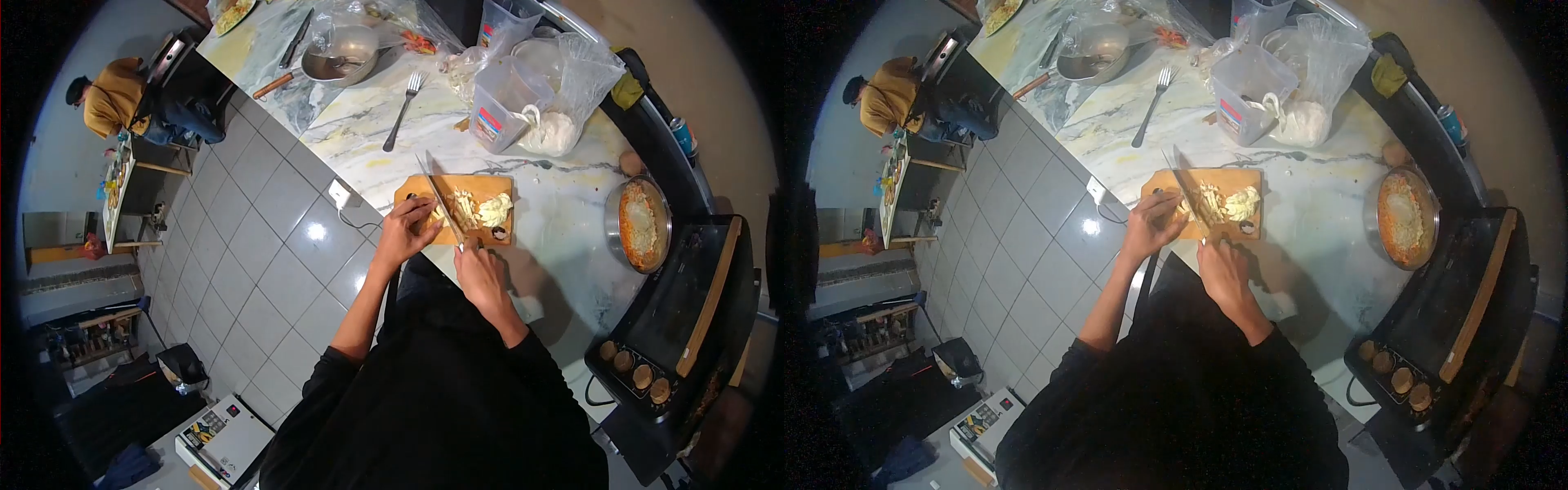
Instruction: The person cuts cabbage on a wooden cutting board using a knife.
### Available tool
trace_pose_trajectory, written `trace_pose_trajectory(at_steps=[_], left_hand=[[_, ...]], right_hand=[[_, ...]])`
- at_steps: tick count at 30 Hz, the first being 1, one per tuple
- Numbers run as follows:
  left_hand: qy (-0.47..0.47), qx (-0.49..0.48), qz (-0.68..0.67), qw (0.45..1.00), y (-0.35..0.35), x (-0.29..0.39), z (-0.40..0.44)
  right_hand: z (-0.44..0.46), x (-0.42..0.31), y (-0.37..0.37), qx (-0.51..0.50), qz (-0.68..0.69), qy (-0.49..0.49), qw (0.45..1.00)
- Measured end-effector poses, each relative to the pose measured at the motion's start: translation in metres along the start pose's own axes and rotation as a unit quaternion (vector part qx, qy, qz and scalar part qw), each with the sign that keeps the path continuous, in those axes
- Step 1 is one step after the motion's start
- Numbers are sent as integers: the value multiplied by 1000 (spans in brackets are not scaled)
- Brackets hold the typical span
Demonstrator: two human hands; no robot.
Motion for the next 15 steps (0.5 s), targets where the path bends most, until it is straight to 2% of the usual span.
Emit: trace_pose_trajectory(at_steps=[5,12,15], left_hand=[[33,7,17,999,0,-1,1],[29,7,27,999,1,-1,0],[0,-2,11,1000,1,-1,0]], right_hand=[[0,-2,1,0,-43,10,999],[2,-7,-5,-25,-53,8,998],[5,-7,-6,-37,-59,12,998]])
Point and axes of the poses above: each hand's wrist, its own z-axis towards the middle knuckle, its own y-axis out of the palm, x = y × z, the point moved 2 cm from there along z, towards the middle knuckle, and after that the axes turned 11 degrees about x, right-handed, at the moved point
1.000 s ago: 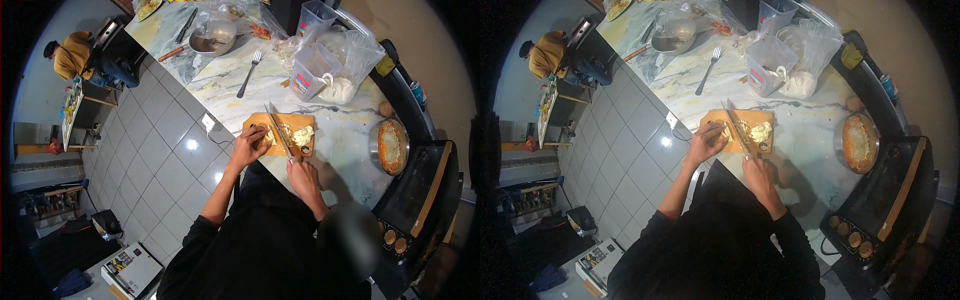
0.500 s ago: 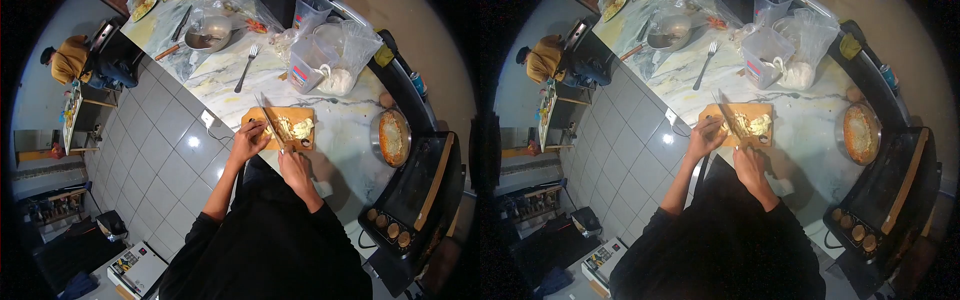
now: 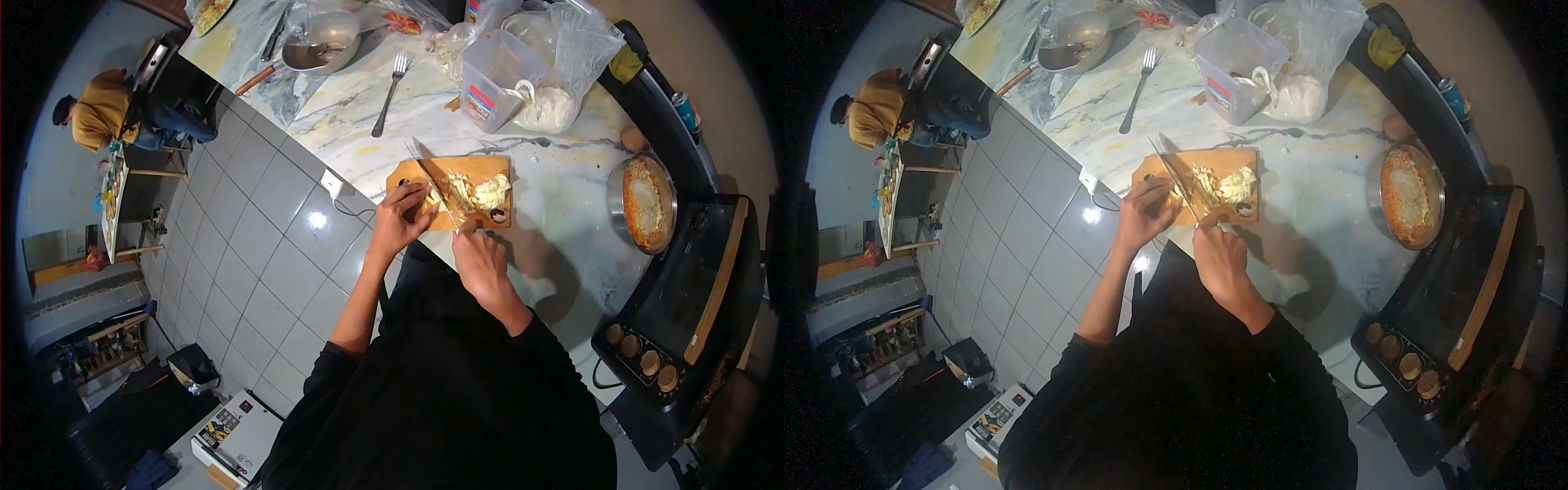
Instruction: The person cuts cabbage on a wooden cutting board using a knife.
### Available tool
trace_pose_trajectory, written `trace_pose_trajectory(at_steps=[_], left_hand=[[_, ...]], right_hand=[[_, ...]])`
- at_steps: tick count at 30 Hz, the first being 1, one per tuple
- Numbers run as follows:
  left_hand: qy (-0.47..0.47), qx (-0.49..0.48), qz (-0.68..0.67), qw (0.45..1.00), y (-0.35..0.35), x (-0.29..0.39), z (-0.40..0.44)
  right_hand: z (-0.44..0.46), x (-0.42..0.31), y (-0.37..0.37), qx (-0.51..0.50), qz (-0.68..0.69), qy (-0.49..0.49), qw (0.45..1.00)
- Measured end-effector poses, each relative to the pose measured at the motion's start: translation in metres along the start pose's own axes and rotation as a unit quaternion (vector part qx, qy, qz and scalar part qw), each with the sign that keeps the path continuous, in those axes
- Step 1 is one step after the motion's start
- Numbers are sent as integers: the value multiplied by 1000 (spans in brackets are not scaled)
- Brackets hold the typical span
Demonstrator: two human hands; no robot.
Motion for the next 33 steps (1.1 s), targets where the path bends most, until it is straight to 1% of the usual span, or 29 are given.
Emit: trace_pose_trajectory(at_steps=[3,5,8,18,20,23,27,30,33], left_hand=[[-4,1,0,1000,1,0,0],[-1,-1,7,1000,0,0,0],[3,-1,15,1000,0,0,1],[-1,2,8,1000,1,-1,3],[-5,2,12,1000,2,-1,4],[-8,3,15,1000,1,-2,-1],[3,9,11,1000,2,-2,2],[1,7,15,1000,1,0,2],[15,12,20,1000,1,1,0]], right_hand=[[-1,1,5,-13,1,7,1000],[-3,3,10,9,-7,-10,1000],[-5,3,12,12,-15,-1,1000],[-5,0,6,-12,-11,1,1000],[-6,-1,4,2,4,-12,1000],[-11,7,36,14,-21,13,1000],[-7,8,25,51,11,4,999],[-8,9,27,36,19,10,999],[-9,10,26,52,21,-18,998]])
Point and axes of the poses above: each hand's wrist, its own z-axis towards the middle knuckle, its own y-axis out of the palm, x = y × z, the point moved 2 cm from there along z, towards the middle knuckle, and after that the axes turned 11 degrees about x, right-handed, at the moved point
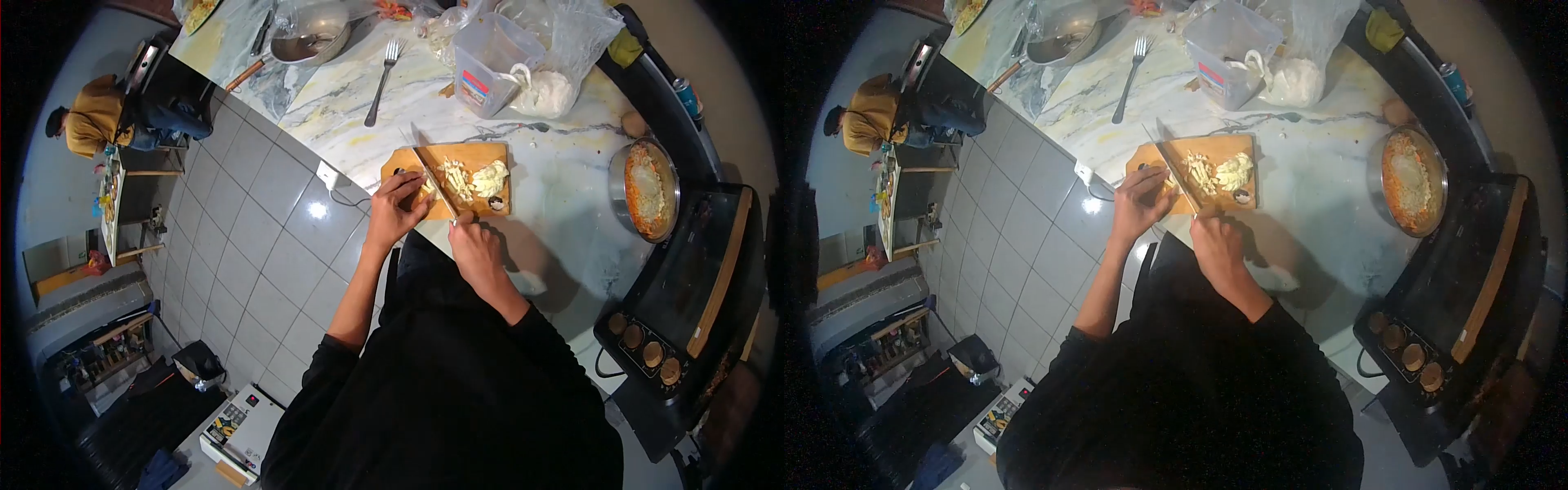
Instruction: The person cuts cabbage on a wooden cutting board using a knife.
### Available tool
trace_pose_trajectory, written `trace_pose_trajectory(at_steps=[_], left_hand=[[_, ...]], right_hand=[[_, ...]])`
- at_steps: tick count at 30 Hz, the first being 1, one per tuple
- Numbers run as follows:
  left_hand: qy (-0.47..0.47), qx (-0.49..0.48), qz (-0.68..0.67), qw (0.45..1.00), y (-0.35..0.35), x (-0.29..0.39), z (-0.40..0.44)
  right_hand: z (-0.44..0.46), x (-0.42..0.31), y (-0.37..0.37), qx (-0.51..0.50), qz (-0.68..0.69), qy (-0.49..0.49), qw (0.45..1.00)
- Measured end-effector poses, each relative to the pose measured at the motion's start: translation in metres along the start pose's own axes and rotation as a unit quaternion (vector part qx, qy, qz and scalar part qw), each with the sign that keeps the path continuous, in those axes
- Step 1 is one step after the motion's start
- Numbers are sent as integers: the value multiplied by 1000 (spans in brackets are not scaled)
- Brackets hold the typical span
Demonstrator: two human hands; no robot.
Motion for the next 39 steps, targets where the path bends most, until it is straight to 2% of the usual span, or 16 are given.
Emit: trace_pose_trajectory(at_steps=[2,4,6,8,9,11,15,17,26,30,32,35,39], left_hand=[[14,1,4,1000,3,-1,3],[-27,-3,-5,1000,1,0,0],[-18,4,-4,1000,0,1,1],[-21,0,-8,1000,1,1,1],[-14,2,-8,1000,2,1,3],[-18,6,-14,1000,1,1,0],[6,11,1,1000,0,2,0],[7,15,-3,1000,2,-1,1],[4,-5,-2,1000,0,0,1],[6,9,-15,1000,-1,1,2],[-30,-1,-19,999,-2,6,3],[-30,3,-35,999,1,0,2],[2,6,-19,1000,-2,1,4]], right_hand=[[4,-5,-5,-23,-13,20,999],[-1,-1,7,-16,-14,11,1000],[3,0,6,-6,-19,-2,1000],[8,-6,-9,70,-52,-69,994],[10,-4,-3,76,-52,-70,993],[6,1,21,56,-48,-17,997],[7,3,26,55,-74,-43,995],[6,7,30,39,-46,1,998],[-7,19,-2,-8,-28,37,999],[-1,17,-8,-7,-23,31,999],[0,18,-10,12,12,-1,1000],[-2,5,-20,-18,48,33,998],[-15,0,0,-7,17,47,999]])
Point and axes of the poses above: each hand's wrist, its own z-axis towards the middle knuckle, its own y-axis out of the palm, x = y × z, the point moved 2 cm from there along z, towards the middle knuckle, and after that the axes turned 11 degrees about x, right-handed, at the moved point
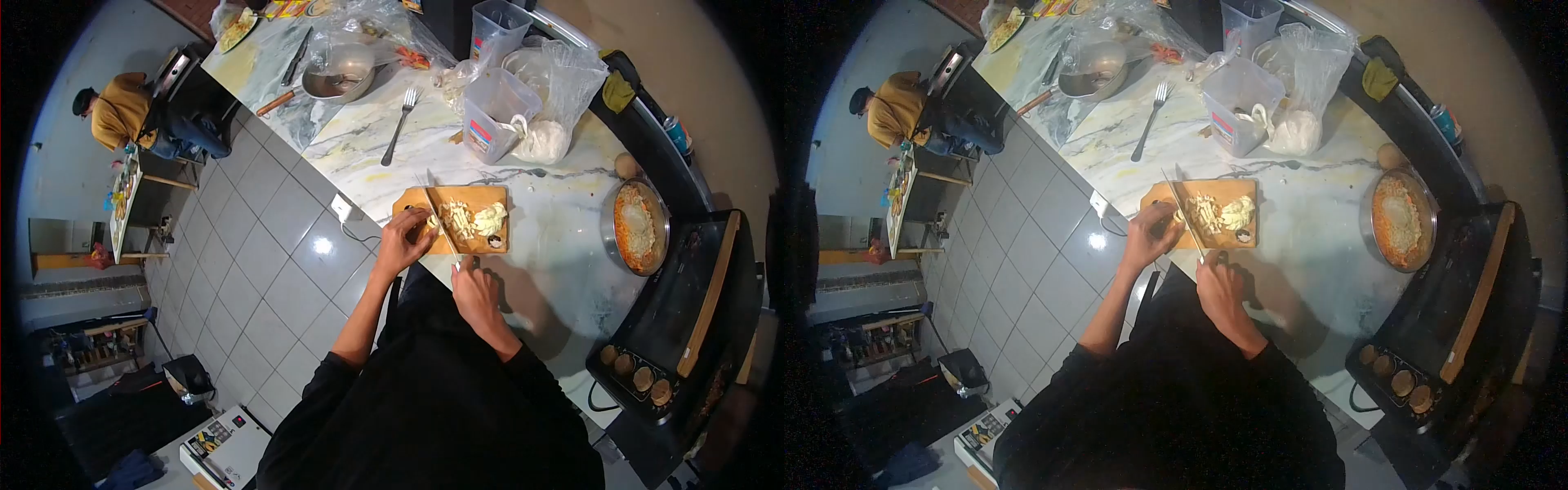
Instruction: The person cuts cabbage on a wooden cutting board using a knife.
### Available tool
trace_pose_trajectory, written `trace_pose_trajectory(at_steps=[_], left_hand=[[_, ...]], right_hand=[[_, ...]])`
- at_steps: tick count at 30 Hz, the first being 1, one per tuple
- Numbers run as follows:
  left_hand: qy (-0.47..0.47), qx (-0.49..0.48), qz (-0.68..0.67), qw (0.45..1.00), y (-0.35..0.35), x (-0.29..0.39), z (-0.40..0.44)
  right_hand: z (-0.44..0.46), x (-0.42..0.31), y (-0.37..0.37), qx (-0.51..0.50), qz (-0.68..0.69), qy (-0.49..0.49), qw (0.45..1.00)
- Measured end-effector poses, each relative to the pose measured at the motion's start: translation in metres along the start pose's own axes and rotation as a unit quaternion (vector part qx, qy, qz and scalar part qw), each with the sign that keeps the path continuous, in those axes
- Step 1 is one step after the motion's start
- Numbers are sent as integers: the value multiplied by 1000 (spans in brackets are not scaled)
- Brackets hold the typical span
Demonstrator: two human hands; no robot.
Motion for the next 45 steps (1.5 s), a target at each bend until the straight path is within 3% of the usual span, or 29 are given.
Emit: trace_pose_trajectory(at_steps=[28,40,45], left_hand=[[-4,-21,-13,1000,-3,-3,-1],[-8,-91,20,996,0,12,18],[58,-105,87,989,10,4,31]], right_hand=[[8,6,-15,12,75,17,997],[19,17,-28,16,97,34,995],[14,20,-26,27,80,44,995]])
Point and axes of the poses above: each hand's wrist, its own z-axis towards the middle knuckle, its own y-axis out of the palm, x = y × z, the point moved 2 cm from there along z, towards the middle knuckle, and after that the axes turned 11 degrees about x, right-handed, at the moved point
